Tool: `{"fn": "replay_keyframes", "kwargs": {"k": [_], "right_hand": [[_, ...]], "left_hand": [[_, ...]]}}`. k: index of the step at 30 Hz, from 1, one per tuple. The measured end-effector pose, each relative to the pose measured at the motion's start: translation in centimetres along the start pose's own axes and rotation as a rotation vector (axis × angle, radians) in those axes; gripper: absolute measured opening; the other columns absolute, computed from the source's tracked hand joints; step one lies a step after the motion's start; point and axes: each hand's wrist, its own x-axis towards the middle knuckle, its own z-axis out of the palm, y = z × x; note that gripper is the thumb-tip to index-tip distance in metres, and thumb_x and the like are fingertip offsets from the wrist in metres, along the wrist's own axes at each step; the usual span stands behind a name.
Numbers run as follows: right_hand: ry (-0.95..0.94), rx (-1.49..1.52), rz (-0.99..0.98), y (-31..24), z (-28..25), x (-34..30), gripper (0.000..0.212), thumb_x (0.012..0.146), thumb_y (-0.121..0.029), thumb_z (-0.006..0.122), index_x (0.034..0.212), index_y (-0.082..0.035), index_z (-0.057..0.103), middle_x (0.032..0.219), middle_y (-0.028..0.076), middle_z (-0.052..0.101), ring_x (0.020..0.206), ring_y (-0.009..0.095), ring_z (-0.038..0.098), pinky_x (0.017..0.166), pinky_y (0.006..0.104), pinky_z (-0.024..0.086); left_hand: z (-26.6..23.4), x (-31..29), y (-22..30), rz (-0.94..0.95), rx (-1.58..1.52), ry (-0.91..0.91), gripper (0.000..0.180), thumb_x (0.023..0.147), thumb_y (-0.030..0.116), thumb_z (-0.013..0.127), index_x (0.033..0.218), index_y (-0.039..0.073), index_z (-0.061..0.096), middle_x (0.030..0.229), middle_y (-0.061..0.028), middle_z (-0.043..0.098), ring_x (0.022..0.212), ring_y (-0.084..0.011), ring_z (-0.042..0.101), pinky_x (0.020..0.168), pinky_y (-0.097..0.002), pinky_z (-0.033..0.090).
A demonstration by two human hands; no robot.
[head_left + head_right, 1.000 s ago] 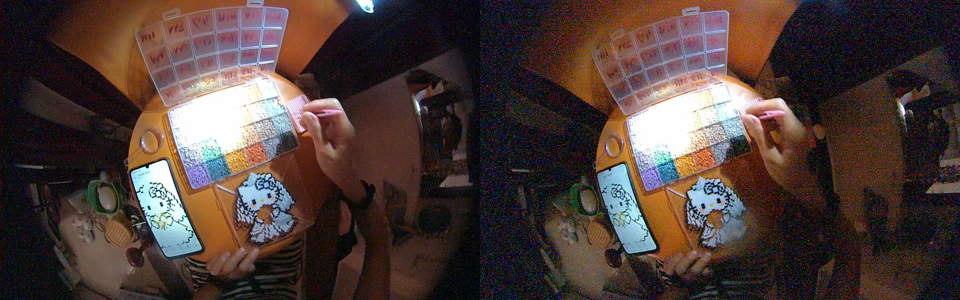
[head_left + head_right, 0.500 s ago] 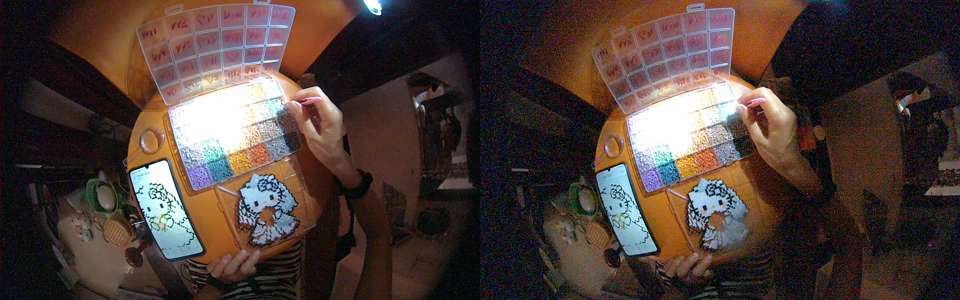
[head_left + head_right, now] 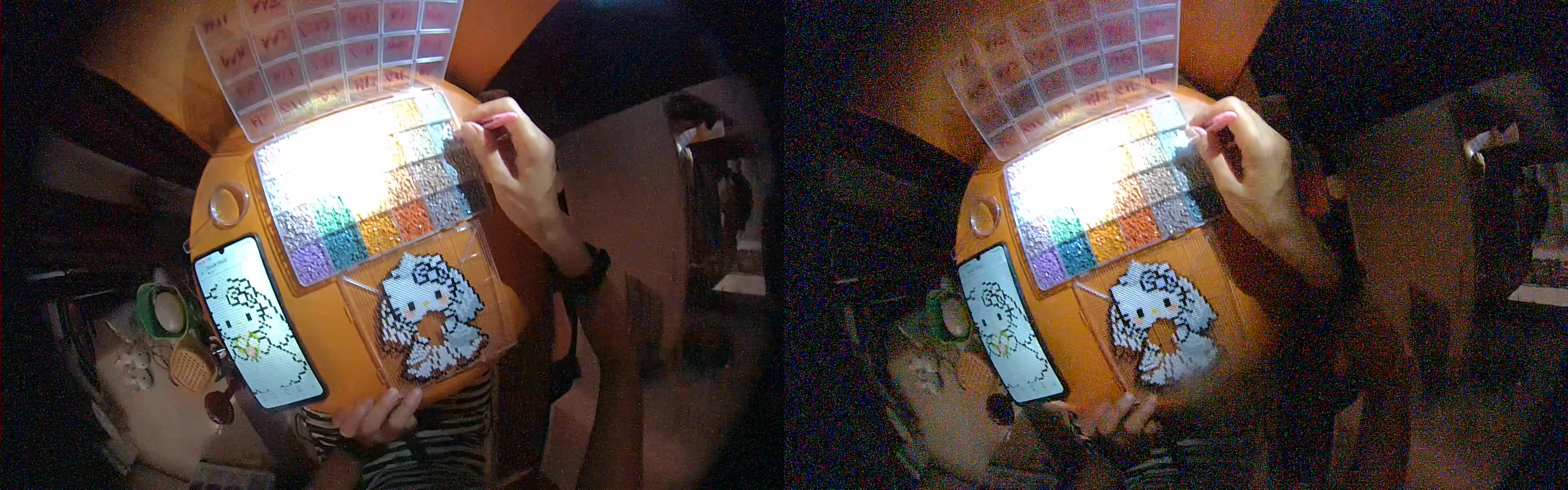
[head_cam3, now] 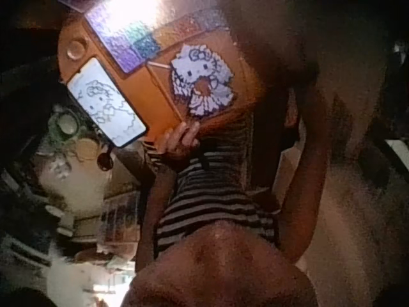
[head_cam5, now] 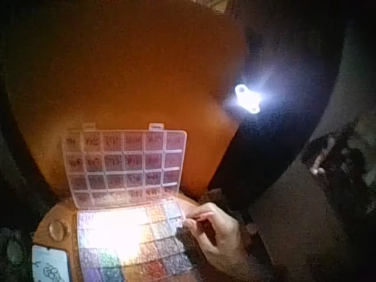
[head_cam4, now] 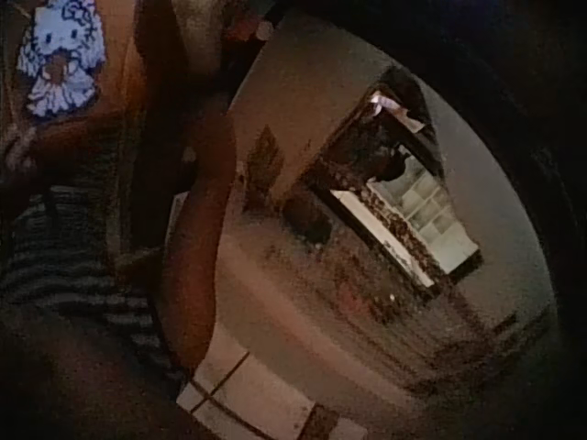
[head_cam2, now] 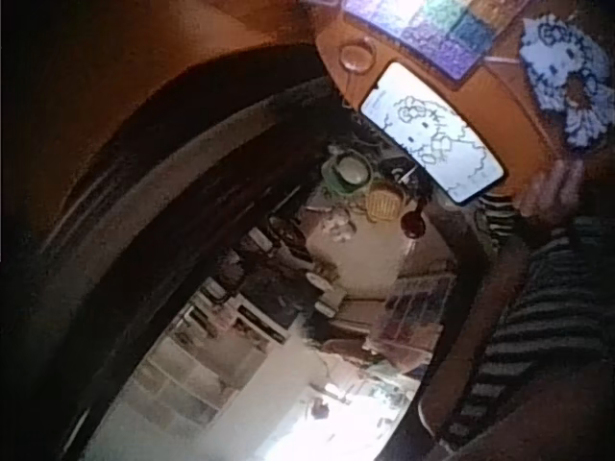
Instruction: Placing small colored beads onto a Hello Kitty pattern using a specialized pen tool.
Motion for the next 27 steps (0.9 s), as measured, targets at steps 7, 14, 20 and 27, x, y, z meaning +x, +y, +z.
{"fn": "replay_keyframes", "kwargs": {"k": [7,14,20,27], "right_hand": [[0.058,0.144,0.056,-2.0,-1.8,-1.5,0.008,0.084,-0.005,0.058,0.084,-0.001,0.051,0.078,0.008,0.055,0.072,0.015,0.055,0.065,0.0268,0.045],[0.113,0.113,0.154,-5.3,-3.8,-8.3,0.013,0.088,-0.015,0.055,0.089,-0.003,0.052,0.078,0.005,0.056,0.065,0.008,0.051,0.060,0.0202,0.042],[0.043,0.222,0.177,-8.0,-5.8,-13.6,0.020,0.088,-0.025,0.055,0.085,-0.005,0.051,0.070,0.007,0.057,0.059,0.012,0.054,0.056,0.0248,0.045],[0.174,0.303,0.262,-10.5,-4.2,-16.3,0.019,0.089,-0.023,0.054,0.086,-0.005,0.049,0.069,0.008,0.055,0.059,0.013,0.055,0.056,0.0261,0.047]], "left_hand": [[0.3,0.1,0.7,-0.030,0.050,0.127,0.020,0.086,0.038,0.043,0.097,0.037,0.060,0.097,0.0146,0.047,0.095,-0.0091,0.037,0.083,-0.0264,0.032],[2.1,-3.1,0.4,-0.019,0.084,0.146,0.024,0.087,0.039,0.039,0.099,0.036,0.060,0.098,0.0132,0.049,0.098,-0.0106,0.037,0.084,-0.0274,0.032],[1.1,-0.9,0.7,-0.037,0.064,0.158,0.025,0.088,0.039,0.039,0.098,0.035,0.061,0.100,0.0118,0.050,0.098,-0.0124,0.039,0.087,-0.0284,0.033],[0.0,-1.0,0.3,-0.014,0.066,0.032,0.026,0.087,0.040,0.043,0.102,0.033,0.062,0.102,0.0104,0.051,0.097,-0.0123,0.040,0.083,-0.0286,0.036]]}}
